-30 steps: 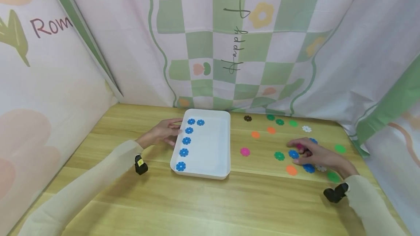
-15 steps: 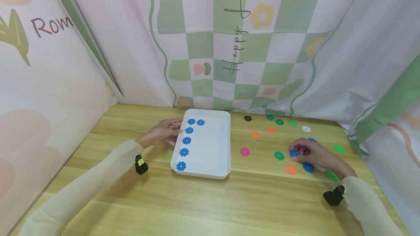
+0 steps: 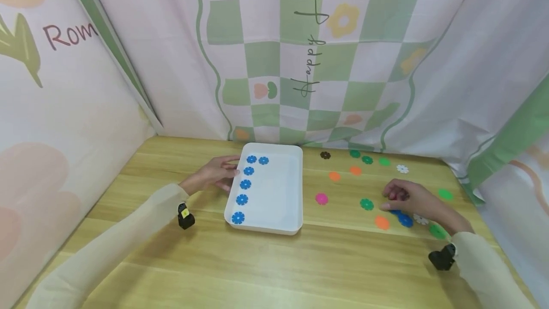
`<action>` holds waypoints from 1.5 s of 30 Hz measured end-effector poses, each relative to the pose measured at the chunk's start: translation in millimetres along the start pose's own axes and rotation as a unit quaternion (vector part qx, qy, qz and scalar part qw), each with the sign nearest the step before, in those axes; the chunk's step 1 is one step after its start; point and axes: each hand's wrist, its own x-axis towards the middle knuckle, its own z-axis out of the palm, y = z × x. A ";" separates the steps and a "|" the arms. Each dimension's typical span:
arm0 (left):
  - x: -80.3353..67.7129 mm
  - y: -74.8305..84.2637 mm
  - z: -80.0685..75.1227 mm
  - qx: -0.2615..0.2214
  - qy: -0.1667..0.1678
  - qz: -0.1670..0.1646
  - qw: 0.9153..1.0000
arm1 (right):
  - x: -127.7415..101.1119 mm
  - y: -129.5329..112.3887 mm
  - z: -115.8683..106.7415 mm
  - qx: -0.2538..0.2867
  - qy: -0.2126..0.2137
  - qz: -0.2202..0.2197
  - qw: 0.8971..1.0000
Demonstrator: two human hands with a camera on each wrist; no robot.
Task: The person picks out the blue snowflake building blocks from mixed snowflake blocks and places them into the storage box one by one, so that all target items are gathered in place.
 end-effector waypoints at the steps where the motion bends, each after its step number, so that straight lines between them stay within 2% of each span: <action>1: -0.5 -0.3 -0.6 -0.001 0.001 0.000 1.000 | -2.4 1.0 -1.8 0.003 0.002 -0.007 1.000; 5: -3.7 -0.2 -3.5 -0.009 0.009 0.002 1.000 | -8.0 1.3 -7.3 0.002 -0.005 -0.036 0.999; 7: -4.9 -0.1 -4.0 -0.012 0.008 0.000 1.000 | -8.1 -0.1 -7.3 -0.005 -0.012 -0.037 0.999; 16: -2.5 -0.7 -0.4 -0.011 0.003 -0.001 1.000 | -3.8 -8.3 -5.8 -0.029 -0.029 -0.018 0.999; 20: -2.3 -0.6 0.3 -0.009 0.000 0.001 1.000 | 8.6 -21.3 -10.9 0.009 -0.037 -0.002 0.999; 24: -2.2 0.2 0.9 -0.005 -0.004 0.000 1.000 | 37.8 -57.9 -15.1 0.055 -0.031 0.045 0.997; 28: -0.5 0.3 0.3 -0.005 -0.002 0.004 1.000 | 85.6 -107.3 -6.5 0.137 -0.048 0.068 0.987; 32: -1.3 0.9 0.4 -0.006 -0.006 0.006 1.000 | 137.5 -147.5 22.4 0.234 -0.084 0.080 0.965; 34: -2.1 1.1 0.8 -0.005 -0.009 0.004 1.000 | 159.8 -163.0 40.2 0.255 -0.100 0.100 0.956; 38: -1.7 0.7 1.0 -0.007 -0.005 0.001 1.000 | 198.0 -184.0 76.9 0.281 -0.101 0.151 0.942; 41: -0.7 0.0 0.5 -0.009 -0.001 0.000 1.000 | 217.1 -191.6 99.3 0.263 -0.087 0.176 0.945; 45: -0.4 -0.2 0.5 -0.007 -0.003 -0.002 1.000 | 227.7 -197.9 117.5 0.190 -0.067 0.178 0.963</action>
